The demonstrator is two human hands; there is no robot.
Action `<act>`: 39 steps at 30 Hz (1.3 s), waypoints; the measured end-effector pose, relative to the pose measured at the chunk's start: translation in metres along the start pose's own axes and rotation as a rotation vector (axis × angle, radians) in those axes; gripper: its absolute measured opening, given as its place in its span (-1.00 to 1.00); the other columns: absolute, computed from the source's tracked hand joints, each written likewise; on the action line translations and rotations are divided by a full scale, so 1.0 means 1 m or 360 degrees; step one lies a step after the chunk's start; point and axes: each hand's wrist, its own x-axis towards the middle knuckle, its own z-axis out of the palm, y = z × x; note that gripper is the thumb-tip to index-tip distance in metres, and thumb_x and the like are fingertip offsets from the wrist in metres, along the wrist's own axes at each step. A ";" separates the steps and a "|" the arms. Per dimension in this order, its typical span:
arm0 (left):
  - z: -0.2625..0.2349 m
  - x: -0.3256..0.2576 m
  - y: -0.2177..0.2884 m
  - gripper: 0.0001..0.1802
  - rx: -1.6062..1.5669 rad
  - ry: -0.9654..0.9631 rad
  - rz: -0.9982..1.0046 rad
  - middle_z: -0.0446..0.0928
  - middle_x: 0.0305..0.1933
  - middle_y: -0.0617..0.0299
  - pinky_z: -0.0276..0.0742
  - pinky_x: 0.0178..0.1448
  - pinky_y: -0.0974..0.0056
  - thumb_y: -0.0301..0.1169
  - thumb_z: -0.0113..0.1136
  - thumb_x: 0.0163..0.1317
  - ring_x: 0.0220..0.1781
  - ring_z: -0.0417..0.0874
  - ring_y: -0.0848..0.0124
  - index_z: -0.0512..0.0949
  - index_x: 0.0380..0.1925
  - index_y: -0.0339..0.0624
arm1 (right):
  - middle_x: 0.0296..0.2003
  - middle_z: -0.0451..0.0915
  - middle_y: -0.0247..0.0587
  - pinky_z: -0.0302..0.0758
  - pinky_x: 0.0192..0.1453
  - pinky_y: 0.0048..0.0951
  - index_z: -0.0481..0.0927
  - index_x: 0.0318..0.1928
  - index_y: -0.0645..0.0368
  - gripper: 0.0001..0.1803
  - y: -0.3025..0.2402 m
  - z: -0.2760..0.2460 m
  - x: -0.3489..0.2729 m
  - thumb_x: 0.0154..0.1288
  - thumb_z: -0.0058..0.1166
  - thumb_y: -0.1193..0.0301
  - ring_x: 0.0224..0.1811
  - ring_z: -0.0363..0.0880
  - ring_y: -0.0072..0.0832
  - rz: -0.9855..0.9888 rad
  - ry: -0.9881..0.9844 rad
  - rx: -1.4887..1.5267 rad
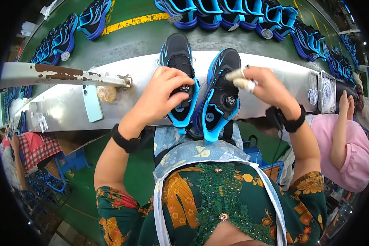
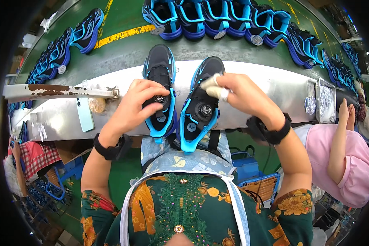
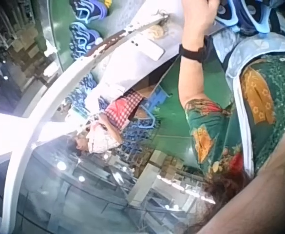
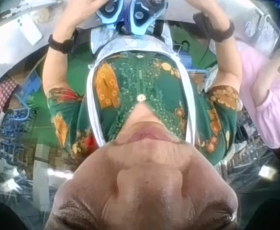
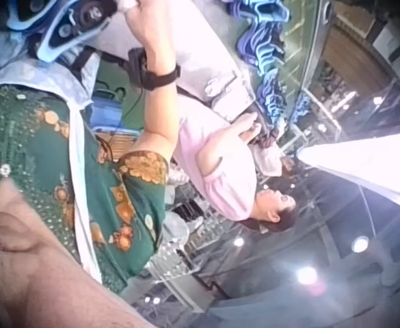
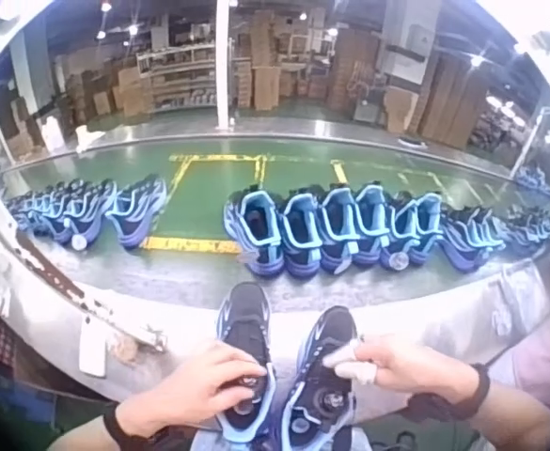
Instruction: Inspecting and cleaning finished shoes on a production line.
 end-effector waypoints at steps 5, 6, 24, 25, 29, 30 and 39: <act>-0.013 0.022 -0.005 -0.71 0.0137 -0.0467 0.0007 0.56 -0.14 0.19 0.43 0.10 0.17 -0.51 0.29 0.07 -0.03 0.49 0.19 0.62 -0.15 -0.18 | -0.10 0.66 -0.10 0.53 0.04 -0.35 0.64 0.06 0.13 -0.68 -0.010 -0.010 0.017 0.29 0.20 0.42 -0.07 0.64 -0.24 -0.0117 -0.0167 -0.0045; -0.014 0.024 -0.006 -0.71 0.0098 -0.0468 -0.0021 0.55 -0.16 0.18 0.44 0.08 0.19 -0.51 0.31 0.06 -0.03 0.50 0.20 0.61 -0.15 -0.20 | -0.10 0.66 -0.10 0.53 0.04 -0.35 0.64 0.06 0.13 -0.68 -0.010 -0.009 0.012 0.29 0.20 0.42 -0.07 0.64 -0.24 -0.0117 -0.0170 -0.0046; 0.022 0.002 0.021 -0.61 -0.0114 0.0198 -0.0378 0.53 -0.11 0.15 0.42 -0.02 0.28 -0.57 0.24 -0.03 -0.02 0.49 0.24 0.60 -0.10 -0.19 | -0.45 0.39 -0.25 0.38 -0.26 -0.28 0.53 -0.27 0.10 -0.65 0.008 0.082 -0.032 0.00 0.37 0.23 -0.37 0.44 -0.23 -0.0304 0.0740 -0.0617; 0.023 0.001 0.018 -0.61 -0.0005 0.0221 -0.0371 0.52 -0.10 0.18 0.39 -0.01 0.30 -0.55 0.24 -0.01 -0.02 0.48 0.28 0.60 -0.08 -0.17 | -0.45 0.39 -0.25 0.36 -0.24 -0.25 0.54 -0.25 0.09 -0.73 0.006 0.077 -0.036 0.07 0.31 0.32 -0.36 0.44 -0.23 -0.0210 0.0688 -0.0547; 0.019 -0.003 0.000 -0.56 -0.0421 -0.0006 -0.0359 0.52 -0.07 0.20 0.35 0.00 0.32 -0.55 0.19 0.03 -0.01 0.46 0.32 0.59 0.00 -0.20 | -0.43 0.40 -0.23 0.34 -0.23 -0.24 0.55 -0.20 0.08 -0.76 -0.007 0.074 -0.042 0.12 0.27 0.36 -0.33 0.44 -0.22 -0.0306 0.0544 -0.0675; 0.015 -0.002 -0.003 -0.56 -0.0422 -0.0003 -0.0352 0.52 -0.07 0.20 0.35 0.00 0.32 -0.55 0.19 0.03 -0.01 0.46 0.32 0.59 0.00 -0.20 | -0.43 0.40 -0.23 0.34 -0.23 -0.24 0.55 -0.20 0.08 -0.76 -0.003 0.078 -0.043 0.12 0.27 0.36 -0.33 0.44 -0.22 -0.0307 0.0547 -0.0682; 0.017 0.006 -0.004 -0.60 -0.0590 -0.0096 -0.0253 0.54 0.04 0.03 0.36 0.30 0.21 -0.60 0.09 0.09 0.15 0.54 0.17 0.55 -0.01 -0.28 | -0.48 0.43 -0.22 0.29 -0.26 -0.26 0.63 -0.16 -0.01 -0.67 0.011 0.069 -0.050 0.05 0.37 0.25 -0.40 0.41 -0.23 -0.0303 0.0800 -0.0689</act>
